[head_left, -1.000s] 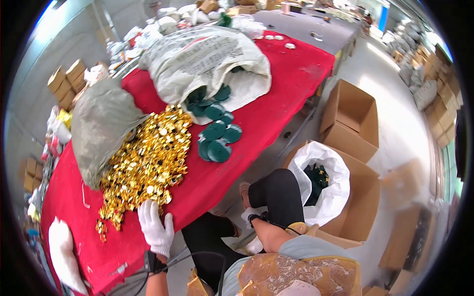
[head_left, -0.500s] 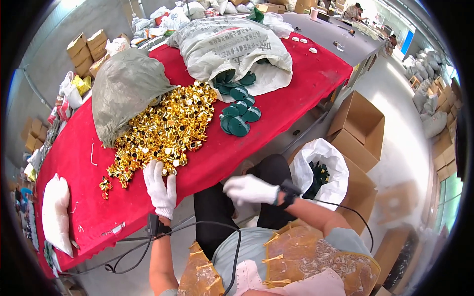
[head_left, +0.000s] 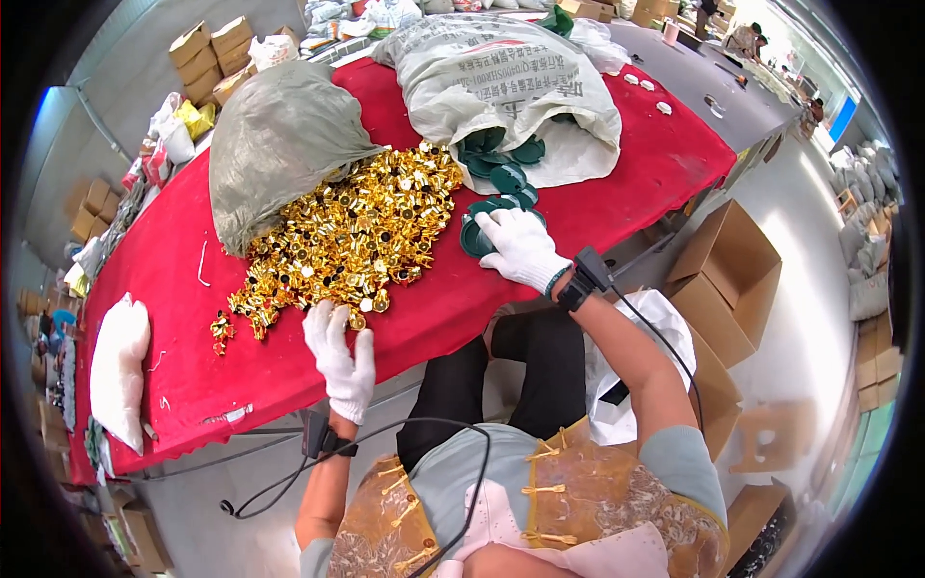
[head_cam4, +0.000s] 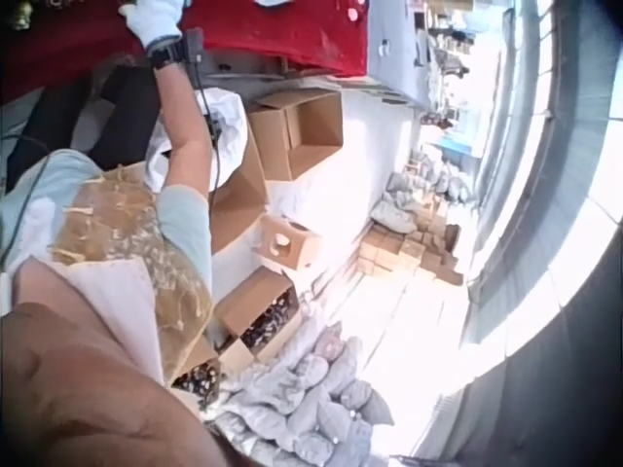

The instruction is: Assembling small green plastic components with decorative gold bells in a manufacturing setting.

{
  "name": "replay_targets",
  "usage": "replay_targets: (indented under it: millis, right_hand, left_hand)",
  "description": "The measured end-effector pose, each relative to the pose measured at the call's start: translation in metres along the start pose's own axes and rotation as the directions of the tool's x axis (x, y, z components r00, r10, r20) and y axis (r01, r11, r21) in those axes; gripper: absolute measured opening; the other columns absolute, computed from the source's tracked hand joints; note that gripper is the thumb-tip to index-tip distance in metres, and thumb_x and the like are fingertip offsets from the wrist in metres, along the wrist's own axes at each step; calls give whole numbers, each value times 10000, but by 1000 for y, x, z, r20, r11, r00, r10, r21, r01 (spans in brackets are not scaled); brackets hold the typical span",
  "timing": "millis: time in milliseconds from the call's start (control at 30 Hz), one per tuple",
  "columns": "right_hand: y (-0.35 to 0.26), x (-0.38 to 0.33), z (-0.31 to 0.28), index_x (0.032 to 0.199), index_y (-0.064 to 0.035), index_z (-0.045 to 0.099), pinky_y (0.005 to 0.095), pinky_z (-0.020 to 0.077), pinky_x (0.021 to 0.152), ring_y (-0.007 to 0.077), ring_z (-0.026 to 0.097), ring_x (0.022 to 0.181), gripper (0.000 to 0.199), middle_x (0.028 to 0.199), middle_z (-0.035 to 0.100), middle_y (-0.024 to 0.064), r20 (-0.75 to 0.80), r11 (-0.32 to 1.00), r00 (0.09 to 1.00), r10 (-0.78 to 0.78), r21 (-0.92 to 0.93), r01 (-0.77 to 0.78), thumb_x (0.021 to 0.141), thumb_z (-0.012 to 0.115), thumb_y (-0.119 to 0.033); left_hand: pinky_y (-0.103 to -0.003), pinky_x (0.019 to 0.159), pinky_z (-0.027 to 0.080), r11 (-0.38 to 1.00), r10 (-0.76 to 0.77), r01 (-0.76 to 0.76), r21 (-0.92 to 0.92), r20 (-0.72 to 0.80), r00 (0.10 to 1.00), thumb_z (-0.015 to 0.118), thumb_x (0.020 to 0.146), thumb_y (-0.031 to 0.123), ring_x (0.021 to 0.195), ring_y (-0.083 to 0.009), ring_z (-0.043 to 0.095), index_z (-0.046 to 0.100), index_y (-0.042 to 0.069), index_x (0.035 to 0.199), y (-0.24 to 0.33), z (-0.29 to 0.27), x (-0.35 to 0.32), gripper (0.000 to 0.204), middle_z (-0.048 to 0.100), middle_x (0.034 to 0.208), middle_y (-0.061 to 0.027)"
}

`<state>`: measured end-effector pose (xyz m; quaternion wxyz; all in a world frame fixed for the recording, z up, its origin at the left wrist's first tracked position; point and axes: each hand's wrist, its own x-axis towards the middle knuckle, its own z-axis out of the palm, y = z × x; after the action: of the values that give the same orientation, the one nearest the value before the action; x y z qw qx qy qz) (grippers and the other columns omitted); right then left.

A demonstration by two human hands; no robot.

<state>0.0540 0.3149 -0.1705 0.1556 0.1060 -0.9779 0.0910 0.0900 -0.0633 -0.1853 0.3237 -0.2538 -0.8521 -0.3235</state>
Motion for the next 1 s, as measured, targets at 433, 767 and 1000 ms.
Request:
replay_targets:
  millis: [433,767,1000]
  right_hand:
    - [7,-28,14,1462,-75,554,507,563,952,442,660,1144,672,1246,647,210,-254,933,947,199,345,-104,850,824,-143]
    - [-8,-10,6,1291,-79,628,479,589,865,393,717,1039,460,1110,710,175,-432,940,865,256,319,-119,858,783,-70]
    - [-32,-19,35,1335,-36,682,446,591,939,395,725,1079,418,1160,737,198,-383,944,899,214,318,-89,921,664,17]
  left_hand:
    - [-522,1035,550,990,-43,97,-102,437,899,770,904,160,1256,-457,623,506,0,1472,76,174,100,646,616,1424,-269]
    - [-460,929,580,921,-194,321,-222,451,871,861,836,231,1014,-377,716,613,59,1310,57,207,98,562,709,1152,-186]
    - [-320,645,582,292,-317,785,-547,719,619,835,909,150,810,-121,677,604,-9,1217,59,205,94,416,714,995,-70]
